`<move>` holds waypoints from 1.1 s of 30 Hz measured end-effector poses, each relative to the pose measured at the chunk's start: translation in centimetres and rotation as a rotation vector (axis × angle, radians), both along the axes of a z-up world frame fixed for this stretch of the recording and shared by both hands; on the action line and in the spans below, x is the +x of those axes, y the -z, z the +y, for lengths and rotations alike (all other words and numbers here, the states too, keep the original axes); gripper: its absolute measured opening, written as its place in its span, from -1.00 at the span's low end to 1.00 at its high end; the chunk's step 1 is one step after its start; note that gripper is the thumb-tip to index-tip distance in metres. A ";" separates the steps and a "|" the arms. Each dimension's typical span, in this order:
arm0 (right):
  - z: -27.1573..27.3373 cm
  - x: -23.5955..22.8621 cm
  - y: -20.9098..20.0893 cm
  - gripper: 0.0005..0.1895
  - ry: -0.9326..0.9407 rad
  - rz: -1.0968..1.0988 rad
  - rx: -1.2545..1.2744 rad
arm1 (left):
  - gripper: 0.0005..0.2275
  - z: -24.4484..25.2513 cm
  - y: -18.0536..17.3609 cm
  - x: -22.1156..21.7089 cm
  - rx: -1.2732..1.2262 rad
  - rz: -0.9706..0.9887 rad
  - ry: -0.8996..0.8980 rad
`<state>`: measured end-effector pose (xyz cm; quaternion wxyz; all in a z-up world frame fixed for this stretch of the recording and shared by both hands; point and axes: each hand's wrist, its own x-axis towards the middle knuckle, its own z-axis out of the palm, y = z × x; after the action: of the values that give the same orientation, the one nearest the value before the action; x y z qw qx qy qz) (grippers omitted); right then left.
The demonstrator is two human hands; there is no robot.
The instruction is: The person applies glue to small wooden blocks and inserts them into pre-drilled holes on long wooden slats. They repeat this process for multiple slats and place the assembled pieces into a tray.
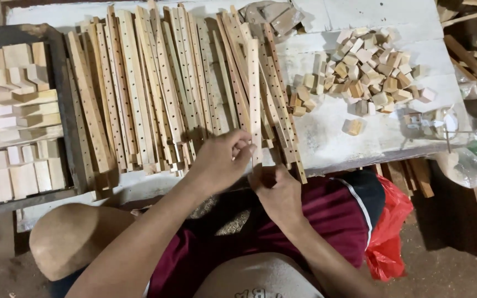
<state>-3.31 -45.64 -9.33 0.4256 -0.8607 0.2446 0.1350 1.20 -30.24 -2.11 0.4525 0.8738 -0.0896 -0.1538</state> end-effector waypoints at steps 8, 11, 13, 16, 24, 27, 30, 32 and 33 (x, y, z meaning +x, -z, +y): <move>-0.1 -0.2 -0.5 -0.53 -0.069 0.039 -0.022 | -0.71 -1.0 3.0 0.2 0.050 0.075 0.005; -0.3 -0.3 -0.3 -0.50 -0.076 0.045 -0.021 | -0.73 -1.0 2.9 -0.2 0.069 0.077 -0.015; -1.4 -1.0 2.3 -0.49 -0.079 0.039 -0.025 | -0.73 -1.2 2.8 -0.4 0.070 0.097 -0.031; -2.6 -1.8 5.1 -0.46 -0.028 -0.053 -0.051 | -0.72 -1.3 3.2 -0.4 0.119 0.117 -0.051; 2.0 0.4 -0.9 -0.61 -0.473 -0.957 0.018 | -0.27 -1.3 -1.7 -0.7 -0.685 0.634 -0.314; 2.9 1.9 -4.1 -0.89 -0.360 -0.851 -0.001 | -0.36 2.4 -3.4 2.2 -0.503 0.252 -0.396; 2.2 2.8 -0.8 -0.89 -0.232 -0.690 0.142 | -0.81 6.8 -1.0 3.9 -0.127 -0.273 -0.453; 3.5 2.4 -0.8 -0.95 -0.238 -0.593 0.161 | -0.78 9.2 0.9 4.8 0.074 -0.280 -0.494; 4.2 2.3 -1.0 -0.98 -0.242 -0.498 0.176 | -0.74 10.4 1.7 5.4 0.274 -0.286 -0.532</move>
<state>-1.01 -41.45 -8.38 0.5265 -0.8500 0.0155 -0.0098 6.55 -19.83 -3.80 0.3378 0.9321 0.1006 0.0832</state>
